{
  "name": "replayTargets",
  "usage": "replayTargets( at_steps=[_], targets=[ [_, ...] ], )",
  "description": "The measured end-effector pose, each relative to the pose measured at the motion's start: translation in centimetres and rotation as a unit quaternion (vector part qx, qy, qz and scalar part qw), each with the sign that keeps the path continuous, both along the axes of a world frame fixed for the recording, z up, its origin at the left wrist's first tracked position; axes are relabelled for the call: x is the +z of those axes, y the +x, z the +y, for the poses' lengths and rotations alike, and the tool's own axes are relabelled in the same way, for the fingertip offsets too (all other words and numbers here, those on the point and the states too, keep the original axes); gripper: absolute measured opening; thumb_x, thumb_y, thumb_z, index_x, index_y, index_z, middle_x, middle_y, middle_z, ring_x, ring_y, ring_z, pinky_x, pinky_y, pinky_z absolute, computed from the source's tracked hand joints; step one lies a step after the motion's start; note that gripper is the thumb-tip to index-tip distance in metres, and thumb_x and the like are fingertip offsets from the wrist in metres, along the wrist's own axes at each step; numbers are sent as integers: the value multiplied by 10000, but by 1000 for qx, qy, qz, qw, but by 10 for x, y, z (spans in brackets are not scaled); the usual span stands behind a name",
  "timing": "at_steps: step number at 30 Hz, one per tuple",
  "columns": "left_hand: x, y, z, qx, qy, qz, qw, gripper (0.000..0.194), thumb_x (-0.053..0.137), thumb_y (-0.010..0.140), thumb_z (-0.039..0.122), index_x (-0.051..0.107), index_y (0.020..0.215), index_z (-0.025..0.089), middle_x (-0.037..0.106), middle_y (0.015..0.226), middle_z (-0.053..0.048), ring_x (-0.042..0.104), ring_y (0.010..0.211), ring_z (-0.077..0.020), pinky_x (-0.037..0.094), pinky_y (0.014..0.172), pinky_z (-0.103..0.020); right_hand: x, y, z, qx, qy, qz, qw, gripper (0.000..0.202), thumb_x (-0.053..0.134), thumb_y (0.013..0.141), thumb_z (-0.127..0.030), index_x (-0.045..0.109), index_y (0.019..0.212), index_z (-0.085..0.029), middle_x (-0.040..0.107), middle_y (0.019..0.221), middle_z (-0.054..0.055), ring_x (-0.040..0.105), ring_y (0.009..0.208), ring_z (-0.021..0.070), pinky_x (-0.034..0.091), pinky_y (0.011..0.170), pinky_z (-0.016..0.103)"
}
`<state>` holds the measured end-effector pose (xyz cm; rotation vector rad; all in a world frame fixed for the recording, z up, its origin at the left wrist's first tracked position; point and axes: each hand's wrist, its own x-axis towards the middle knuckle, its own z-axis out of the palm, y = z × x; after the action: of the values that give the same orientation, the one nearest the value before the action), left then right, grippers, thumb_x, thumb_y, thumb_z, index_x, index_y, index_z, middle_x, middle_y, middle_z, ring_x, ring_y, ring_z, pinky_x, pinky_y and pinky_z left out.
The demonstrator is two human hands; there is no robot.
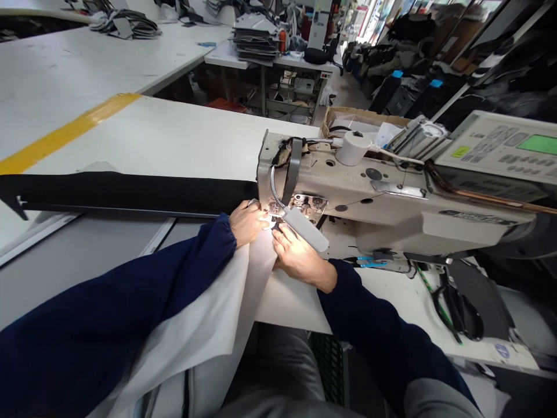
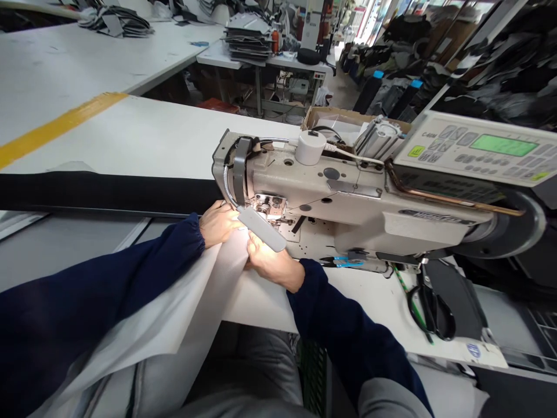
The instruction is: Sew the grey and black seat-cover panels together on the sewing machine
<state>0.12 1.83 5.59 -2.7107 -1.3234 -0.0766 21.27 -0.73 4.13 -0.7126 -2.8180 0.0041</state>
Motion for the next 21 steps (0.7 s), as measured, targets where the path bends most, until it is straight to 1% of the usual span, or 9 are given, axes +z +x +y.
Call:
replayTargets(
  at_steps=[2,3,5,7,9,12,13,18,21],
  targets=[
    [1,3,-2,10,-8,-12,1000,214,502,837,185,705,851,253,603,906,-29,471,991,-247,260,796,-399,4,-1,-11,20,19,-32,999,342,520,896,-398,539,1052,-94,584,1089,202,537,1074,304,454,869,443],
    [0,4,-3,16,-13,-19,1000,211,502,839,194,704,829,256,597,870,-25,480,959,-234,258,782,-393,4,-2,-16,33,31,-53,998,330,506,902,-395,537,1037,-96,600,1021,194,573,990,298,477,793,429],
    [-1,7,-5,27,-22,-35,999,219,490,849,210,697,790,249,584,828,-26,489,910,-216,255,761,-383,3,-7,-24,62,65,-96,991,194,443,920,-260,541,964,-99,624,889,179,607,803,265,474,640,386],
    [-4,10,-6,33,-29,-48,998,242,475,863,231,682,737,230,577,820,-35,488,887,-210,251,749,-379,-1,-14,-31,83,114,-131,981,159,380,882,-90,539,888,-91,640,813,191,605,694,246,436,553,352],
    [-6,11,-6,37,-32,-59,997,274,461,872,239,661,688,208,581,822,-47,484,882,-213,248,740,-379,-5,-22,-35,86,157,-151,972,193,362,825,-2,538,851,-76,654,813,230,615,689,257,422,542,356],
    [-10,11,-6,37,-34,-73,996,270,470,868,233,646,667,193,603,853,-56,485,893,-220,247,739,-388,-5,-31,-39,71,189,-162,966,191,368,794,9,537,846,-62,654,852,277,624,714,285,421,555,383],
    [-10,11,-5,37,-37,-77,996,258,480,861,228,647,668,192,610,867,-54,487,901,-222,247,743,-390,-5,-33,-40,63,189,-161,967,187,367,799,0,533,853,-67,651,848,268,620,712,283,418,558,382],
    [-10,10,-2,31,-64,-76,995,213,521,844,243,683,717,186,616,896,-57,491,955,-241,264,766,-390,-1,-34,-30,15,158,-127,979,182,320,880,-73,486,878,-147,592,767,118,562,642,212,374,537,323],
    [-11,10,-1,33,-74,-74,994,225,515,860,272,701,757,197,612,909,-67,477,993,-257,282,768,-391,-1,-34,-22,39,163,-123,978,203,298,898,-83,487,867,-152,580,779,107,533,618,189,352,526,315]
  ],
)
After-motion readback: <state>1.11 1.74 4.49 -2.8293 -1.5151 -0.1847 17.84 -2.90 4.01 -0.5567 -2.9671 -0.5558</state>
